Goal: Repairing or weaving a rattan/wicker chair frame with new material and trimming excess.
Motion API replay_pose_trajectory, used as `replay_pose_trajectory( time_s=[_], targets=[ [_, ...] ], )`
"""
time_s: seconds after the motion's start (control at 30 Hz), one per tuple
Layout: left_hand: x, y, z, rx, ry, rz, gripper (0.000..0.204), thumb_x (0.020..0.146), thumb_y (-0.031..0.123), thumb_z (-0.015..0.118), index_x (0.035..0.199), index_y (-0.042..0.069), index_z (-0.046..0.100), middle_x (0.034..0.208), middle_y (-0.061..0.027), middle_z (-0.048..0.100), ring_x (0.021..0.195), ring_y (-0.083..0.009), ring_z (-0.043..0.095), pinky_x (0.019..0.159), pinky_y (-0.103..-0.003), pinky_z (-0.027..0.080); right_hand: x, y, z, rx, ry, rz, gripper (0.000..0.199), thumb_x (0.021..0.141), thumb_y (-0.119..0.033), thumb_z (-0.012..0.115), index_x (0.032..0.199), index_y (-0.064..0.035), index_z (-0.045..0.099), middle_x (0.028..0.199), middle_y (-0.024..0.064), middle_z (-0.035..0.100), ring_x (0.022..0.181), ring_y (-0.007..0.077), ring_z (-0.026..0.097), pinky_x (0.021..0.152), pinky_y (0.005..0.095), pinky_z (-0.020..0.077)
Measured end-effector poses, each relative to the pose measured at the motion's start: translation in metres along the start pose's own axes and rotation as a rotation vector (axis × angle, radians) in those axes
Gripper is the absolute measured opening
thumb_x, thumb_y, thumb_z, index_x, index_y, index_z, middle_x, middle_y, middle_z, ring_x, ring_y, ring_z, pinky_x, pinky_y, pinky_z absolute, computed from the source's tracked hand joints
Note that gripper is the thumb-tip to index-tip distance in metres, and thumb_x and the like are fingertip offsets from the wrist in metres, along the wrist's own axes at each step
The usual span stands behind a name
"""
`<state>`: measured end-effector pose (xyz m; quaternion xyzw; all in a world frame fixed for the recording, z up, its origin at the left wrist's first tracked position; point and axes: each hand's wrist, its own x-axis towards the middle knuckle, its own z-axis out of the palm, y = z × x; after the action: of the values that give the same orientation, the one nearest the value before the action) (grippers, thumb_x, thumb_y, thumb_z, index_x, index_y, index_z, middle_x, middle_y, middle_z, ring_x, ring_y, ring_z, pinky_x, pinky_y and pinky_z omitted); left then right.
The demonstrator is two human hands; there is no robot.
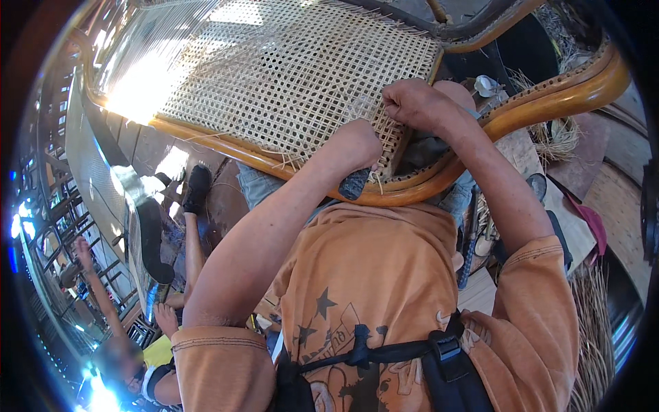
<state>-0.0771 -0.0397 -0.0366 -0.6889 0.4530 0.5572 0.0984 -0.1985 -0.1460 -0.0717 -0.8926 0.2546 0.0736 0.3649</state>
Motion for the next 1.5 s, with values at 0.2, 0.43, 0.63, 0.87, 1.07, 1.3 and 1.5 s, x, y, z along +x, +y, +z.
replay_pose_trajectory(
  time_s=[0.2, 0.43, 0.63, 0.87, 1.07, 1.3, 1.5],
  targets=[
    [-0.013, -0.002, 0.015, 0.229, 0.276, 0.249, 0.024, 0.079, 0.014, 0.051, 0.085, -0.004, 0.065, 0.085, -0.0230, 0.064, 0.083, -0.0348, 0.064, 0.072, -0.042, 0.051, 0.007, 0.007, 0.003, 0.005, -0.106, 0.034, 0.015, 0.075, -0.015, 0.062, 0.086, -0.0047, 0.064, 0.078, 0.0162, 0.063, 0.079, 0.0340, 0.061, 0.071, 0.0404, 0.0485],
    [0.008, -0.008, -0.001, 0.343, 0.131, 0.263, 0.026, 0.079, 0.016, 0.050, 0.085, -0.005, 0.065, 0.087, -0.0236, 0.064, 0.083, -0.0337, 0.064, 0.072, -0.042, 0.051, 0.003, -0.012, 0.009, 0.006, -0.186, 0.003, 0.015, 0.074, -0.015, 0.062, 0.084, -0.0044, 0.064, 0.084, 0.0155, 0.063, 0.083, 0.0331, 0.062, 0.070, 0.0411, 0.0484],
    [0.005, -0.028, -0.014, 0.411, -0.068, 0.306, 0.026, 0.076, 0.016, 0.050, 0.077, -0.005, 0.066, 0.082, -0.0241, 0.064, 0.078, -0.0355, 0.064, 0.070, -0.041, 0.052, -0.005, -0.008, 0.006, 0.013, -0.106, -0.112, 0.013, 0.074, -0.013, 0.062, 0.084, -0.0041, 0.061, 0.091, 0.0127, 0.058, 0.088, 0.0317, 0.058, 0.075, 0.0390, 0.0469],
    [-0.073, -0.053, -0.004, 0.552, 0.338, 0.244, 0.024, 0.083, 0.019, 0.049, 0.072, 0.003, 0.063, 0.067, -0.0186, 0.062, 0.068, -0.0347, 0.063, 0.063, -0.044, 0.050, -0.016, -0.002, 0.000, 0.045, -0.126, -0.130, 0.011, 0.076, -0.012, 0.062, 0.084, -0.0041, 0.061, 0.088, 0.0132, 0.058, 0.087, 0.0313, 0.058, 0.076, 0.0385, 0.0470],
    [-0.082, -0.062, -0.013, 0.282, 0.463, 0.190, 0.016, 0.081, 0.015, 0.049, 0.084, 0.000, 0.055, 0.070, -0.0207, 0.061, 0.071, -0.0378, 0.062, 0.063, -0.046, 0.048, -0.009, 0.009, -0.022, -0.179, -0.068, 0.265, 0.019, 0.080, -0.019, 0.059, 0.094, -0.0076, 0.065, 0.097, 0.0120, 0.063, 0.093, 0.0310, 0.060, 0.080, 0.0400, 0.0480],
    [-0.059, -0.064, -0.005, -0.174, 0.410, 0.410, 0.023, 0.080, 0.018, 0.049, 0.083, -0.004, 0.054, 0.069, -0.0109, 0.056, 0.056, -0.0225, 0.052, 0.058, -0.033, 0.045, -0.009, -0.005, -0.036, -0.291, -0.364, 0.484, 0.026, 0.081, -0.022, 0.059, 0.104, -0.0118, 0.065, 0.106, 0.0109, 0.064, 0.101, 0.0300, 0.060, 0.085, 0.0408, 0.0481],
    [-0.051, -0.031, -0.021, -0.786, -0.005, 0.353, 0.019, 0.078, 0.016, 0.053, 0.084, 0.000, 0.062, 0.068, -0.0009, 0.058, 0.052, -0.0066, 0.050, 0.052, -0.020, 0.043, -0.007, 0.004, -0.029, -0.323, -0.367, 0.445, 0.024, 0.081, -0.021, 0.058, 0.100, -0.0085, 0.066, 0.100, 0.0147, 0.065, 0.094, 0.0303, 0.062, 0.081, 0.0406, 0.0489]
  ],
)
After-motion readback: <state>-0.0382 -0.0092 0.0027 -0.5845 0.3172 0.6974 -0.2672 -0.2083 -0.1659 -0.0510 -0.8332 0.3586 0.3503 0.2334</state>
